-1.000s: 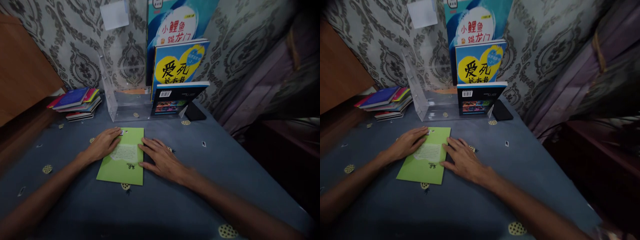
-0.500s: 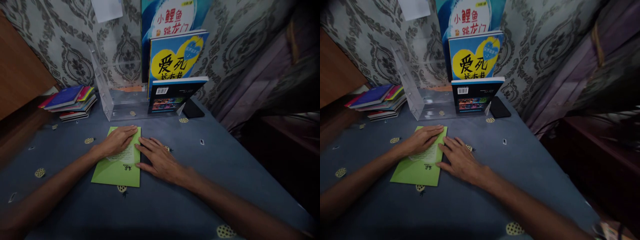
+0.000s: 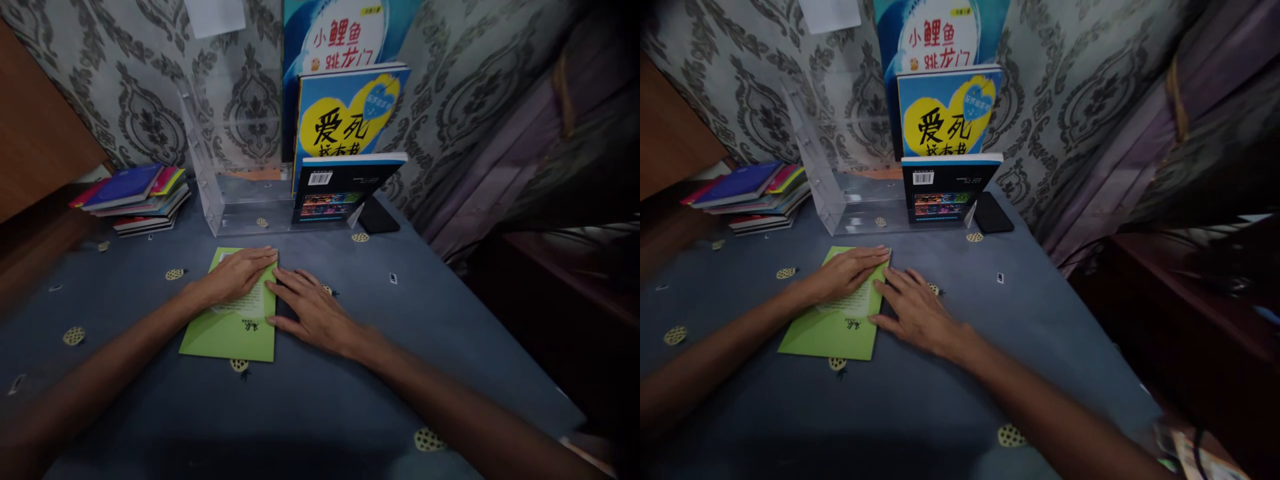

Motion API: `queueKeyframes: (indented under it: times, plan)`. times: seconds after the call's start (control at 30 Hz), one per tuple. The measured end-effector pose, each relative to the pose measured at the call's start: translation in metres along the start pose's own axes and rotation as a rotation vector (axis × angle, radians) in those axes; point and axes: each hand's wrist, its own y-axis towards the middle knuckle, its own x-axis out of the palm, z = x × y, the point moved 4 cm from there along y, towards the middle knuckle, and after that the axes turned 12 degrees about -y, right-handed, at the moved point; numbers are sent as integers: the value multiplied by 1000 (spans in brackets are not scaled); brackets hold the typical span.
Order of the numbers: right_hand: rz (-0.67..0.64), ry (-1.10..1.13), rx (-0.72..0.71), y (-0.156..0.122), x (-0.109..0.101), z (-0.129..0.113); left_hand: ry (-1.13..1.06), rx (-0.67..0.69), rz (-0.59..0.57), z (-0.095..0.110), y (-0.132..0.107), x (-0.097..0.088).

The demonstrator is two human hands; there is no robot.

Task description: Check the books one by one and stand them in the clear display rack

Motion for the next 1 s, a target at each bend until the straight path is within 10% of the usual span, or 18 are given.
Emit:
queueKeyframes:
  times: [0.5, 1.0]
  plan:
    - [192, 343, 197, -4, -5, 18, -21, 69, -30, 22, -22, -1]
    - [116, 286, 107, -3, -7, 9, -86, 125, -76, 67, -59, -1]
